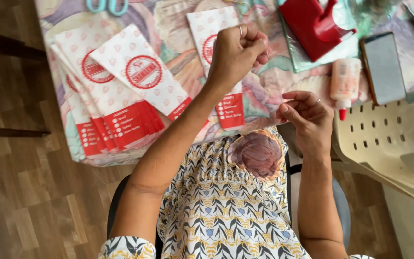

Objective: The person organizes printed paper bags on a table by hand, stacking them into rows and adjusting their alignment.

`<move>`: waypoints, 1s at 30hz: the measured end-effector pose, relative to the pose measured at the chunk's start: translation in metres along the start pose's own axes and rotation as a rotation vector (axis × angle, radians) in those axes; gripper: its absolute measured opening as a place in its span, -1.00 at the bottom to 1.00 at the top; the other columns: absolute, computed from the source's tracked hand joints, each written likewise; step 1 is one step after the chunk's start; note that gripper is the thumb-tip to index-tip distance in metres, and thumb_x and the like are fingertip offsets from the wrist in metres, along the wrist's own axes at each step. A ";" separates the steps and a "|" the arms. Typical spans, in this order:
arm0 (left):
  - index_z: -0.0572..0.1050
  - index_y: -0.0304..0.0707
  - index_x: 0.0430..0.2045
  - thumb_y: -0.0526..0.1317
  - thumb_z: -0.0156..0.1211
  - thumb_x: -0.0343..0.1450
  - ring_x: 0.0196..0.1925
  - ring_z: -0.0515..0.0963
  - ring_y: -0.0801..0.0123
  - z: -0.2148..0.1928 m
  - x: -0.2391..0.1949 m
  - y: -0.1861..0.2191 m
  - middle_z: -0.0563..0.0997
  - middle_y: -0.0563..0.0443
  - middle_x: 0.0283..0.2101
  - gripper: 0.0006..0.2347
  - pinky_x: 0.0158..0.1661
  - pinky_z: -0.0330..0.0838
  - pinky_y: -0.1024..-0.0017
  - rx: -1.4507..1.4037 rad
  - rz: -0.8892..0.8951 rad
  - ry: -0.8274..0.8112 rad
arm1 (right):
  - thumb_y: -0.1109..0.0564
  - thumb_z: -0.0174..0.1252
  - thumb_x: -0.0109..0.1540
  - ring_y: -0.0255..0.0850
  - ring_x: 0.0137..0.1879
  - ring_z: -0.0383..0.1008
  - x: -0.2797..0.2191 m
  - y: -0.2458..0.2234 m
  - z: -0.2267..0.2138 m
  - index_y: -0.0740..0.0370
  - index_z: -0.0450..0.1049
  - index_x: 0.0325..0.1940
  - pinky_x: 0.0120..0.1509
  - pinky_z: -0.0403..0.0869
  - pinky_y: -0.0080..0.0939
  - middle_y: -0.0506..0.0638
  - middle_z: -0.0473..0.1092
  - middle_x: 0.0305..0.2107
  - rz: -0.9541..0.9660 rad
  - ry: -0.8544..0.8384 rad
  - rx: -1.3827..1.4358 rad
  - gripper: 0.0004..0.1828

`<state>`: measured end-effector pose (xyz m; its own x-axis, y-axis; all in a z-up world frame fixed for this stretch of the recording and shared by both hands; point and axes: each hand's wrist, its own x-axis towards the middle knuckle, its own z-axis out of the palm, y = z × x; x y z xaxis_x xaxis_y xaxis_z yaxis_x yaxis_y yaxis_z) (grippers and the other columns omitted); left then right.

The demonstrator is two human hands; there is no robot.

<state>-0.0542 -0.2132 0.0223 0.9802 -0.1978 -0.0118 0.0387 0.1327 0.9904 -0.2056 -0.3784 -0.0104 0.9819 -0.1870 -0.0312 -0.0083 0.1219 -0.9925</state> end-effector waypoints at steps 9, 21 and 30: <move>0.59 -0.54 -0.40 -0.37 0.19 0.26 -0.54 0.73 0.34 0.076 -0.032 -0.045 0.69 -0.27 -0.53 -0.84 -0.49 0.66 0.56 -0.108 -0.364 -0.151 | 0.39 0.27 0.29 -0.17 -0.30 0.60 -0.063 0.046 -0.079 0.50 0.45 0.02 -0.17 0.60 -0.30 0.25 0.50 -0.42 0.017 0.303 -0.143 -0.77; 0.66 -0.16 -0.49 -0.24 0.28 0.26 -0.58 0.71 0.47 0.124 -0.037 -0.107 0.67 0.12 -0.67 -0.93 -0.43 0.64 0.50 0.258 -0.140 -0.230 | 0.38 0.27 0.30 -0.17 -0.32 0.57 -0.085 0.076 -0.116 0.52 0.45 0.02 -0.17 0.58 -0.28 0.25 0.48 -0.44 0.018 0.385 -0.088 -0.77; 0.60 -0.20 -0.52 -0.32 0.24 0.32 -0.50 0.71 0.30 0.124 -0.054 -0.102 0.65 0.09 -0.65 -0.96 -0.39 0.58 0.42 0.326 -0.002 -0.209 | 0.40 0.28 0.30 -0.17 -0.33 0.55 -0.098 0.066 -0.122 0.56 0.50 0.02 -0.16 0.56 -0.27 0.26 0.49 -0.44 0.020 0.385 -0.216 -0.78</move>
<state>-0.1349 -0.3367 -0.0605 0.9180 -0.3961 -0.0185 -0.0565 -0.1770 0.9826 -0.3251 -0.4707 -0.0873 0.8393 -0.5412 -0.0522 -0.1067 -0.0698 -0.9918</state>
